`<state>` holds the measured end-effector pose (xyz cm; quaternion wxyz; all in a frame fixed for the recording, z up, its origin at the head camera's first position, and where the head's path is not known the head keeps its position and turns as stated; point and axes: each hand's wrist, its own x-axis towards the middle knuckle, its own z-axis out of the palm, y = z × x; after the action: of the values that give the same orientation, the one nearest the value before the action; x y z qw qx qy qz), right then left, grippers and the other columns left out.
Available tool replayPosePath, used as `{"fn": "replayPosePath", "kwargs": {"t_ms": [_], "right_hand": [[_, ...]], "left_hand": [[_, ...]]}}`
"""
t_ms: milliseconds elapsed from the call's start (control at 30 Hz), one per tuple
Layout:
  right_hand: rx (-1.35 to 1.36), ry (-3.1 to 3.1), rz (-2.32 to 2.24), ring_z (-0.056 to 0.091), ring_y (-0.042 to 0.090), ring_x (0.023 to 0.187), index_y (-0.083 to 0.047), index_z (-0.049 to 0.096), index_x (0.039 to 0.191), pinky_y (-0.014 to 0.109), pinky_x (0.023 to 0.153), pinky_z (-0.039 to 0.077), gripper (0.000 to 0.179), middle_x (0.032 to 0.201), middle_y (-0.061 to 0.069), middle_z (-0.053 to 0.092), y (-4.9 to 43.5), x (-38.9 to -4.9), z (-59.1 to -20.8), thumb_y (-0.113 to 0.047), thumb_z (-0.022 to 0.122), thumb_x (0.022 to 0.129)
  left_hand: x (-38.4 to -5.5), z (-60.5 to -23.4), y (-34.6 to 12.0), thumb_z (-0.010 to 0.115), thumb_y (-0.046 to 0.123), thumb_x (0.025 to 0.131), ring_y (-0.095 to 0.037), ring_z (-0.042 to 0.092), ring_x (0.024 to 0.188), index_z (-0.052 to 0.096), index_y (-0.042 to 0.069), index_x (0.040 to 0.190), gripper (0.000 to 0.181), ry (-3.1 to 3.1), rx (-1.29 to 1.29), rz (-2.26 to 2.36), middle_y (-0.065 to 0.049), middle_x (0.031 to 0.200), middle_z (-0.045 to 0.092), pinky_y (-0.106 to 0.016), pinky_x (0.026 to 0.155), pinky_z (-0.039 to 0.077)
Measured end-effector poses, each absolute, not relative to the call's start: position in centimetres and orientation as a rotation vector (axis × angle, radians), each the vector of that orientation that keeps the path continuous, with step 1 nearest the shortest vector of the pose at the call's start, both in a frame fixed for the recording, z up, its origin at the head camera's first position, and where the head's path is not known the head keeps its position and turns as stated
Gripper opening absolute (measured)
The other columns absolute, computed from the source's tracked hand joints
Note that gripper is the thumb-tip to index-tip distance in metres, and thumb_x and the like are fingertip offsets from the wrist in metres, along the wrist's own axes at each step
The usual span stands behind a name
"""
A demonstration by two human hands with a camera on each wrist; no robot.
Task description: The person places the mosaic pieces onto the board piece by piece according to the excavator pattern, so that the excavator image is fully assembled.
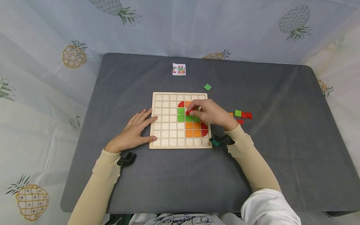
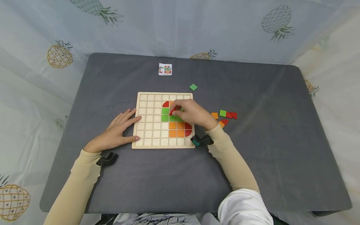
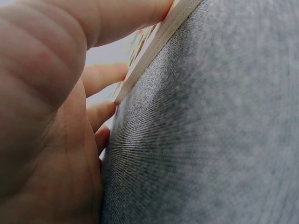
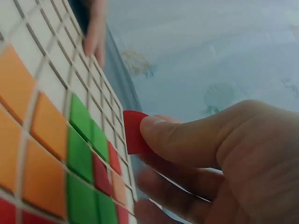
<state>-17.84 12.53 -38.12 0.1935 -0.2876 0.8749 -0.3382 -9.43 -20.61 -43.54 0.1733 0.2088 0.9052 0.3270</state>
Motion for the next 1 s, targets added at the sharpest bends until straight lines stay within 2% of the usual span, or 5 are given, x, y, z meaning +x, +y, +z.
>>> {"fn": "replayPosePath", "kwargs": {"t_ms": [133,333,433,600,1000], "right_hand": [[-0.862,2.459,-0.923,0.054,0.019,0.087,-0.012,0.072,0.106,0.031,0.076,0.047,0.01,0.104,0.003,0.066,11.1,-17.3,-38.9,-0.015,0.069,0.097],[-0.812,2.4,-0.903,0.056,0.018,0.08,-0.015,0.071,0.107,0.03,0.074,0.048,0.01,0.099,-0.002,0.071,10.1,-16.7,-39.6,-0.017,0.069,0.097],[-0.839,2.402,-0.869,0.055,0.018,0.083,-0.015,0.073,0.106,0.031,0.076,0.048,0.01,0.099,0.0,0.069,9.9,-16.5,-39.8,-0.017,0.071,0.096],[-0.897,2.451,-0.787,0.055,0.02,0.098,-0.013,0.076,0.103,0.034,0.086,0.051,0.01,0.104,0.002,0.066,9.6,-16.3,-40.1,-0.017,0.072,0.095],[-0.917,2.482,-0.696,0.057,0.017,0.091,-0.015,0.077,0.1,0.033,0.083,0.052,0.008,0.099,0.0,0.068,9.3,-15.8,-40.0,-0.019,0.071,0.096]], "left_hand": [[-9.5,-43.6,-20.7,0.073,0.043,0.092,-0.028,-0.002,0.161,0.029,0.022,0.161,0.084,2.565,0.598,0.924,-0.003,0.173,0.005,-0.054,0.129,-0.001],[-9.5,-43.6,-20.7,0.072,0.044,0.092,-0.028,-0.001,0.161,0.03,0.022,0.161,0.084,2.567,0.601,0.926,-0.003,0.173,0.006,-0.053,0.129,-0.001],[-9.5,-43.6,-20.7,0.073,0.044,0.092,-0.028,-0.001,0.161,0.03,0.022,0.161,0.084,2.57,0.601,0.926,-0.003,0.173,0.007,-0.053,0.129,-0.001],[-9.5,-43.6,-20.7,0.073,0.044,0.092,-0.028,-0.001,0.161,0.03,0.022,0.161,0.084,2.571,0.596,0.929,-0.003,0.173,0.007,-0.053,0.129,-0.001],[-9.5,-43.5,-20.6,0.072,0.044,0.092,-0.028,-0.001,0.161,0.03,0.021,0.161,0.084,2.568,0.578,0.923,-0.002,0.173,0.007,-0.053,0.129,-0.001]]}}
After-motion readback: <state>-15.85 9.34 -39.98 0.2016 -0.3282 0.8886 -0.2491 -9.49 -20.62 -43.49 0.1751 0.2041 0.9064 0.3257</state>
